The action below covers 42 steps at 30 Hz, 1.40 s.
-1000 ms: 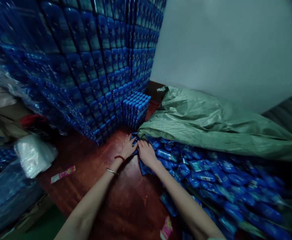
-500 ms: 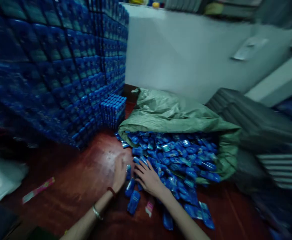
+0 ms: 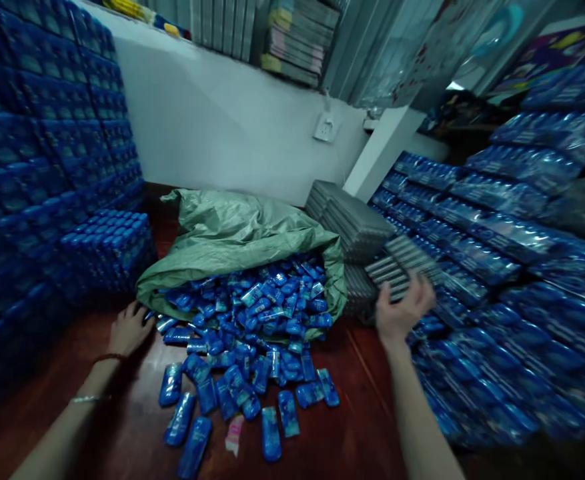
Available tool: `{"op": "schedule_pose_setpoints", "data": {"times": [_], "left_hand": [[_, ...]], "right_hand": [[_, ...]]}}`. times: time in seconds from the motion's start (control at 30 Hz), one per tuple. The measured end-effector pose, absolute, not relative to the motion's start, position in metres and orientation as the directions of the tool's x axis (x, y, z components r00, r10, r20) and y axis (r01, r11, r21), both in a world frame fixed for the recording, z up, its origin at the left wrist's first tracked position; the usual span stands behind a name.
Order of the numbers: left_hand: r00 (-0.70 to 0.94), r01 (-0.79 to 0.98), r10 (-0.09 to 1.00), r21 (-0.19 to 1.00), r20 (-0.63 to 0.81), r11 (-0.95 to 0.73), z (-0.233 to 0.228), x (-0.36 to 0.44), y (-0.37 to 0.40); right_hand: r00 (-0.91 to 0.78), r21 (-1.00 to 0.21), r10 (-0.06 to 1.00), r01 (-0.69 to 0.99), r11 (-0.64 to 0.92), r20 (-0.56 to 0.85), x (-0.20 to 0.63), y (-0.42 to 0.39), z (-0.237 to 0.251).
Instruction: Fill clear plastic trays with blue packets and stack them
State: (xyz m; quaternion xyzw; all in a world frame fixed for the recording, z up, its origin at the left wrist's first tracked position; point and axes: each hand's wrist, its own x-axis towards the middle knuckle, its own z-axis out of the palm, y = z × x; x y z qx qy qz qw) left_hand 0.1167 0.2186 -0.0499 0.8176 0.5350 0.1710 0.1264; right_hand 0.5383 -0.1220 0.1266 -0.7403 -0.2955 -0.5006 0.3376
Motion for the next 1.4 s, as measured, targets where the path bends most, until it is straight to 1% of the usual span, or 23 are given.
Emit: {"op": "schedule_pose_setpoints", "data": {"times": [0.03, 0.1, 0.2, 0.27, 0.33, 0.4, 0.5, 0.57, 0.63, 0.7, 0.73, 0.77, 0.83, 0.87, 0.9, 0.97, 1.03, 1.17, 1.27, 1.3, 1.33, 1.37, 1.4], "left_hand": [[0.367, 0.844, 0.92, 0.368, 0.137, -0.391, -0.052, 0.116, 0.208], [0.349, 0.866, 0.929, 0.337, 0.12, -0.369, -0.056, 0.117, 0.185], [0.313, 0.874, 0.943, 0.355, 0.114, -0.332, -0.062, 0.122, 0.153], [0.313, 0.854, 0.946, 0.41, 0.083, -0.319, -0.065, 0.127, 0.135], [0.342, 0.803, 0.938, 0.503, 0.053, -0.321, -0.067, 0.131, 0.12], [0.329, 0.742, 0.942, 0.599, 0.067, -0.302, -0.063, 0.133, 0.105], [0.225, 0.611, 0.953, 0.732, 0.205, -0.302, -0.047, 0.132, 0.083], [0.193, 0.45, 0.941, 0.827, 0.278, -0.337, -0.031, 0.134, 0.067], [0.21, 0.256, 0.949, 0.924, 0.235, -0.285, -0.015, 0.143, 0.048], [0.302, 0.055, 0.951, 0.995, 0.063, -0.083, -0.004, 0.164, 0.027], [0.386, -0.034, 0.921, 0.997, -0.053, 0.071, -0.001, 0.178, 0.016], [0.495, -0.123, 0.857, 0.965, -0.144, 0.233, 0.0, 0.194, 0.004], [0.656, -0.203, 0.699, 0.826, -0.284, 0.526, -0.003, 0.226, -0.018], [0.703, -0.193, 0.632, 0.768, -0.327, 0.611, -0.005, 0.24, -0.028], [0.727, -0.199, 0.597, 0.728, -0.34, 0.656, -0.008, 0.251, -0.037], [0.764, -0.194, 0.547, 0.686, -0.342, 0.701, -0.01, 0.263, -0.049], [0.78, -0.209, 0.536, 0.673, -0.323, 0.709, -0.01, 0.265, -0.052], [0.761, -0.295, 0.586, 0.656, -0.279, 0.695, -0.001, 0.266, -0.039], [0.765, -0.352, 0.592, 0.604, -0.254, 0.715, 0.007, 0.274, -0.028], [0.752, -0.368, 0.603, 0.59, -0.266, 0.719, 0.009, 0.277, -0.027], [0.73, -0.382, 0.62, 0.581, -0.286, 0.718, 0.01, 0.278, -0.026], [0.709, -0.393, 0.636, 0.578, -0.305, 0.715, 0.012, 0.279, -0.026], [0.695, -0.398, 0.646, 0.58, -0.316, 0.711, 0.012, 0.277, -0.026]], "right_hand": [[0.335, -0.219, 0.054, 0.721, -0.657, 0.941, 0.564, -0.131, 0.142], [0.409, -0.243, 0.056, 0.641, -0.728, 0.911, 0.605, -0.144, 0.169], [0.618, -0.314, 0.168, 0.592, -0.743, 0.768, 0.64, -0.152, 0.195], [0.687, -0.363, 0.188, 0.573, -0.735, 0.702, 0.65, -0.152, 0.2], [0.699, -0.386, 0.169, 0.561, -0.733, 0.695, 0.652, -0.15, 0.2], [0.694, -0.398, 0.146, 0.558, -0.728, 0.705, 0.65, -0.151, 0.197], [0.665, -0.408, 0.11, 0.572, -0.712, 0.739, 0.636, -0.158, 0.193], [0.566, -0.347, 0.14, 0.663, -0.664, 0.813, 0.616, -0.162, 0.192], [0.397, -0.212, 0.224, 0.796, -0.566, 0.89, 0.586, -0.161, 0.185], [0.27, -0.101, 0.323, 0.884, -0.457, 0.907, 0.547, -0.152, 0.168], [0.246, -0.084, 0.361, 0.908, -0.41, 0.899, 0.526, -0.144, 0.154], [0.237, -0.091, 0.392, 0.931, -0.355, 0.889, 0.506, -0.136, 0.137], [0.227, -0.136, 0.434, 0.964, -0.229, 0.872, 0.47, -0.117, 0.094], [0.22, -0.16, 0.465, 0.973, -0.165, 0.857, 0.456, -0.109, 0.071], [0.207, -0.179, 0.491, 0.978, -0.105, 0.846, 0.447, -0.103, 0.049], [0.193, -0.207, 0.534, 0.978, -0.035, 0.823, 0.438, -0.096, 0.013], [0.188, -0.215, 0.543, 0.977, -0.015, 0.818, 0.438, -0.095, -0.006], [0.144, -0.2, 0.591, 0.979, 0.03, 0.794, 0.426, -0.109, -0.004], [-0.028, -0.142, 0.714, 0.974, 0.178, 0.7, 0.4, -0.126, 0.005], [-0.071, -0.118, 0.734, 0.972, 0.202, 0.675, 0.394, -0.133, 0.006], [-0.061, -0.098, 0.732, 0.98, 0.172, 0.679, 0.39, -0.14, 0.007], [0.021, -0.096, 0.7, 0.993, 0.069, 0.714, 0.391, -0.146, 0.007], [0.171, -0.137, 0.625, 0.985, -0.103, 0.762, 0.396, -0.153, 0.006]]}}
